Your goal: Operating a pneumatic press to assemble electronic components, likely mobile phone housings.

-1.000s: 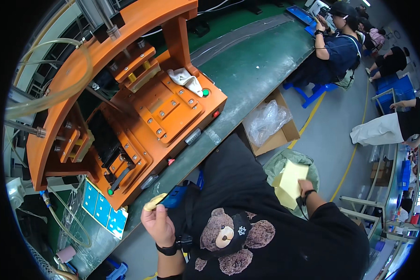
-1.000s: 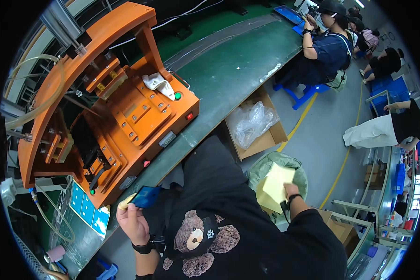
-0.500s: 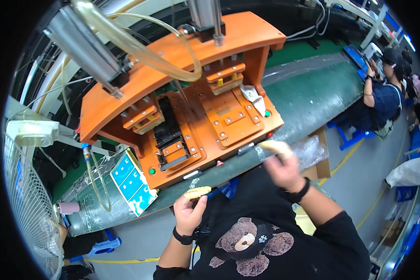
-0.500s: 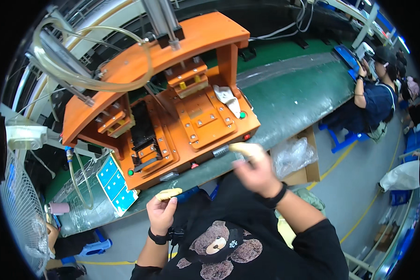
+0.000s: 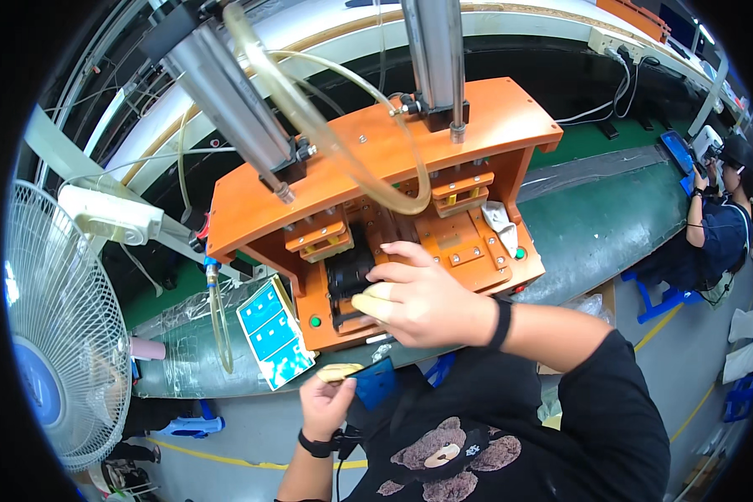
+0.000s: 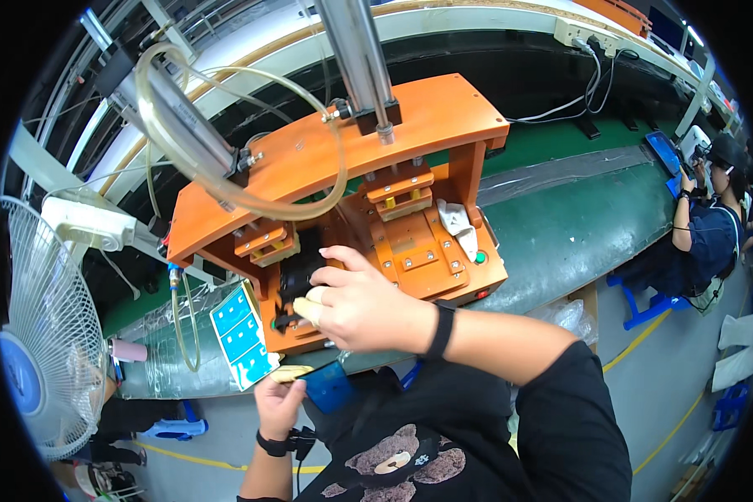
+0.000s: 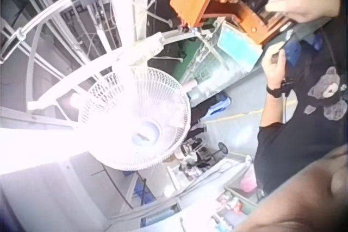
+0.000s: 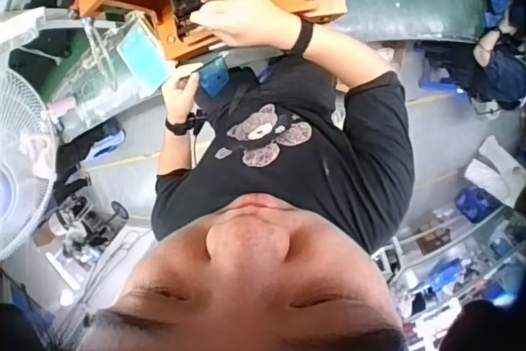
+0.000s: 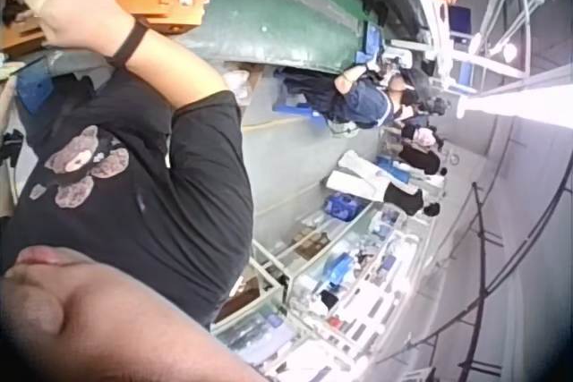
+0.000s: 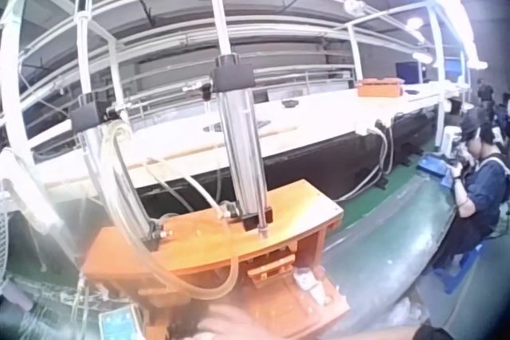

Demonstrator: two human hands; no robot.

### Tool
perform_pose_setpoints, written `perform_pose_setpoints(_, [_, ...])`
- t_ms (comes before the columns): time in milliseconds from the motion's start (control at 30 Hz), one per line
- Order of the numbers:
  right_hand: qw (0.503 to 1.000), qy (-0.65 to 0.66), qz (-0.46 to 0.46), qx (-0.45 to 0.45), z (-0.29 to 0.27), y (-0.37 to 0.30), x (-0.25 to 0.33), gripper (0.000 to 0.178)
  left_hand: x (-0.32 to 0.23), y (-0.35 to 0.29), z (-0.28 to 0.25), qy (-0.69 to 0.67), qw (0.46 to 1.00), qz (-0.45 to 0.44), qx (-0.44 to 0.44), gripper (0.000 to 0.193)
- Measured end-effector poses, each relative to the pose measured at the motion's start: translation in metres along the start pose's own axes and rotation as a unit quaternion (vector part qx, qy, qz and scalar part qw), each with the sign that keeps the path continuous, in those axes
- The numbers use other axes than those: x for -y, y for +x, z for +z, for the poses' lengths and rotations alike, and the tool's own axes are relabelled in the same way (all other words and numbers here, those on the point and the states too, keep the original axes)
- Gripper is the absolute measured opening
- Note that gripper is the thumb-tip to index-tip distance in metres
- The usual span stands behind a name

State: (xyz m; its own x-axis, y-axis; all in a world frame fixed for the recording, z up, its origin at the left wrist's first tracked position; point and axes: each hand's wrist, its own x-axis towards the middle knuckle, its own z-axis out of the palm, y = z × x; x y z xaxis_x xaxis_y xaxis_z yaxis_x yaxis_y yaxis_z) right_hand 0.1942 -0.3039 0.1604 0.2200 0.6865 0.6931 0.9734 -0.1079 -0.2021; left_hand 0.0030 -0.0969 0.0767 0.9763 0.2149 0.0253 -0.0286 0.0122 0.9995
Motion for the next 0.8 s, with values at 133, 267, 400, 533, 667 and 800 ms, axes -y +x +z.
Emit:
perform_pose_setpoints(133, [0.971, 0.218, 0.096, -0.031, -0.096, -0.035, 0.005, 0.021, -0.024, 0.035, -0.016, -0.007, 1.000, 0.026, -0.013, 0.016])
perform_pose_setpoints(267, [0.831, 0.444, 0.257, -0.213, -0.156, -0.148, -0.015, 0.036, -0.045, 0.088, -0.025, 0.050, 0.999, -0.015, -0.015, 0.013])
perform_pose_setpoints(400, [0.511, 0.471, 0.417, -0.585, -0.162, -0.286, -0.060, 0.030, -0.052, 0.139, -0.022, 0.158, 0.986, 0.042, 0.013, 0.015])
perform_pose_setpoints(533, [0.486, 0.488, 0.386, -0.614, -0.144, -0.365, -0.148, 0.028, -0.047, 0.170, -0.022, 0.199, 0.979, -0.016, -0.042, 0.023])
perform_pose_setpoints(667, [0.450, 0.419, 0.453, -0.646, -0.120, -0.337, -0.262, 0.034, -0.038, 0.186, -0.052, 0.286, 0.954, -0.091, -0.020, 0.029])
perform_pose_setpoints(800, [0.501, 0.388, 0.506, -0.585, -0.108, -0.314, -0.387, 0.032, -0.039, 0.203, -0.045, 0.441, 0.897, 0.013, 0.017, 0.030])
